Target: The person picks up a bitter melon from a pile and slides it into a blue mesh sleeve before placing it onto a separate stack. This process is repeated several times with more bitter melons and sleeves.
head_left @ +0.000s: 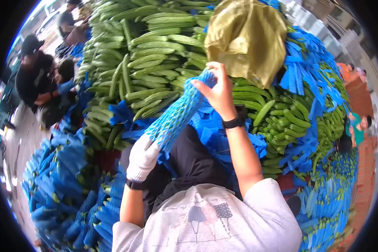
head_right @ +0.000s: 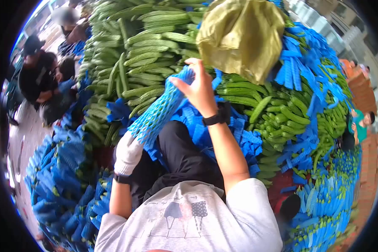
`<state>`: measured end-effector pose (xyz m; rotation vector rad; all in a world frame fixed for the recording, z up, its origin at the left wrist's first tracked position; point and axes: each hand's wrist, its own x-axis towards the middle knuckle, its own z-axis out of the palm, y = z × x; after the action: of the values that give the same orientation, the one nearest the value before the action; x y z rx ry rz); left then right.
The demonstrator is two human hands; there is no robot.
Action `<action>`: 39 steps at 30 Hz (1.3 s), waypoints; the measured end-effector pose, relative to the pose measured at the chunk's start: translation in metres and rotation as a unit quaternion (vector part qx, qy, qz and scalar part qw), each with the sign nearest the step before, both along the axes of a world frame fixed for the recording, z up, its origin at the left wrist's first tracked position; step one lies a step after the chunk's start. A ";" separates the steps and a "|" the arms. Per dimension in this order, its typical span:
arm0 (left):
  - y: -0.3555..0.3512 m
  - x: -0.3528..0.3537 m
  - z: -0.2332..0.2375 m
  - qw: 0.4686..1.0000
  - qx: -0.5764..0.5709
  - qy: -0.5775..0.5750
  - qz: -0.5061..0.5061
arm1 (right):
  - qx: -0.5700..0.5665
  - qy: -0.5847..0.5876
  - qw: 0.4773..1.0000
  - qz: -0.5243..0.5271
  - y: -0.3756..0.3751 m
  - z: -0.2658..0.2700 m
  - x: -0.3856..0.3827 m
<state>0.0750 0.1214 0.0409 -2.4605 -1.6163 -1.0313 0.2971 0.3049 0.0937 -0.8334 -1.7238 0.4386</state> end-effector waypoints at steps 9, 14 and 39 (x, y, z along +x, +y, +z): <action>-0.001 -0.017 -0.018 0.994 0.067 0.080 -0.046 | -0.204 -0.210 0.936 0.198 -0.003 0.023 0.022; -0.006 -0.010 -0.008 0.994 0.026 0.081 -0.069 | -0.197 -0.124 0.934 0.270 0.015 -0.016 0.007; -0.018 -0.023 0.002 0.595 -0.173 -0.785 0.011 | -0.067 -0.008 0.995 0.069 0.018 -0.042 -0.031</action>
<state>0.0517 0.1039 0.0433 -1.0382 -1.9317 -3.6581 0.2658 0.3227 0.0522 -0.8164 -1.7882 0.6481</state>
